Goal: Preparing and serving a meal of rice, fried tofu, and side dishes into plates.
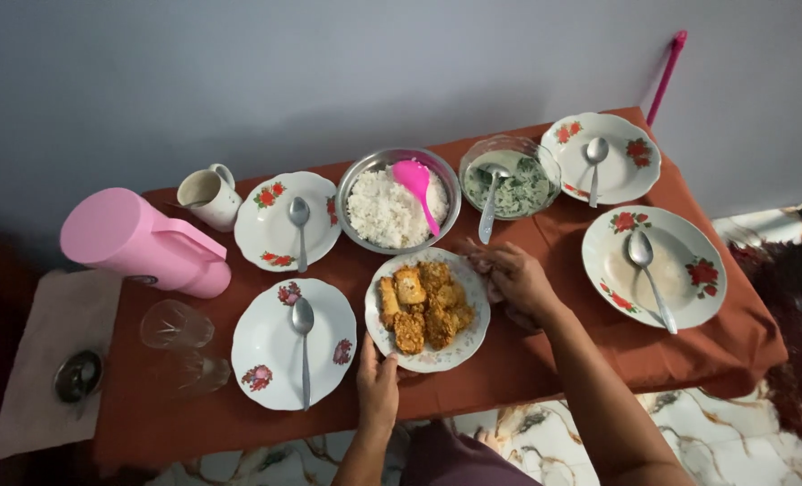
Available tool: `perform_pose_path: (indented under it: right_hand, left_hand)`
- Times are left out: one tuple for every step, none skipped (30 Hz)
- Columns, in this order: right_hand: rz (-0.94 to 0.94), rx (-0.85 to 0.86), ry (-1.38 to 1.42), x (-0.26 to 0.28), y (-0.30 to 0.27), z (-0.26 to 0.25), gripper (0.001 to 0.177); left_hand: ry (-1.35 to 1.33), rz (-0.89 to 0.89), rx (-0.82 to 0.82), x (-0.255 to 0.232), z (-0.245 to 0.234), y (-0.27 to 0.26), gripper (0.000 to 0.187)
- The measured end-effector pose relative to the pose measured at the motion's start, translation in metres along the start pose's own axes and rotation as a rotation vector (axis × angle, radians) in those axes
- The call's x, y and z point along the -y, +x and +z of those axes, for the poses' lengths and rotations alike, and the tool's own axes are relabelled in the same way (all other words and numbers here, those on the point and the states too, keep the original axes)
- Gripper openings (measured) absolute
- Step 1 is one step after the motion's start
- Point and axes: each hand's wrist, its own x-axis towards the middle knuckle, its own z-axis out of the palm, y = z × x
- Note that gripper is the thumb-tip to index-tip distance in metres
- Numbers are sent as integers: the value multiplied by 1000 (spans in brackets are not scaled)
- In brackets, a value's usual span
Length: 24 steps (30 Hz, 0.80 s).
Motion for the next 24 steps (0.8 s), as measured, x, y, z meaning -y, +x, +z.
perform_pose_path:
  right_hand:
    - [-5,3,1,4,5,2,43]
    - [-214,26,-101,7,8,4,45]
    - [-424,50,-203,9,10,6,46]
    - [-424,51,-201,18,13,5,46]
    - [-406,92,-267,27,16,5,44]
    - [-389,136,-332,36,18,5,42]
    - [-390,139,-329,37,20,10,42]
    - [-428,144,-385,38,22,14,40]
    - [-466,148,-441,39,23,18,37]
    - [-467,149,-440,37,24,19,37]
    - [-374,85,-454,35,24,21,40]
    - [-282,17,-468,34,26,22,43]
    - [-286,16,-468,27,26,26,43]
    - [-430,-27,-432,20,25,29,29]
    - [-573,-72,-394,12,25,33,16]
    - [-569,-70,-394,14,25,31,16]
    - [-468,-33,-343,16,25,30,23]
    - [-367,-1,-293,18,27,28,31]
    - [-363,-4,-293,2,28,30,31]
    - [-208,49,-287,-14,29,32,25]
    - [-52,101,-279,-30,30,35,20]
    - [-51,99,-280,-31,26,31,20]
    - [-142,17,-340,-32,21,28,26]
    - [-227,-58,-397,-33,12,26,32]
  left_hand:
    - [0,4,-4,-8,0,0,66]
    - [66,-67,-14,-15,0,-1,65]
    - [132,-138,-24,-23,0,-2,65]
    - [133,-139,-25,-17,-4,-1,65]
    - [126,-153,-10,-12,-8,0,66]
    - [119,-168,3,-6,-12,0,68]
    - [119,-169,-1,-12,-10,-1,68]
    - [107,-135,13,-18,-6,-2,66]
    - [94,-100,28,-24,-3,-2,64]
    - [94,-100,26,-19,-5,-2,64]
    - [110,-130,12,-15,-8,-3,65]
    - [126,-157,-1,-10,-10,-1,65]
    - [126,-154,-2,-18,-7,-2,65]
    - [135,-128,9,-25,-4,-3,63]
    - [145,-103,21,-32,-1,-4,61]
    - [146,-107,21,-28,-2,-4,61]
    - [67,-98,39,-24,-3,-5,62]
    - [-9,-86,60,-20,-4,-4,63]
    - [-8,-88,64,-22,-2,-4,63]
    - [48,-111,39,-24,0,-5,63]
    - [105,-134,14,-26,2,-5,63]
    - [104,-134,17,-19,2,-3,63]
    - [42,-69,43,-11,2,-1,63]
    - [-19,-12,67,-3,1,-4,62]
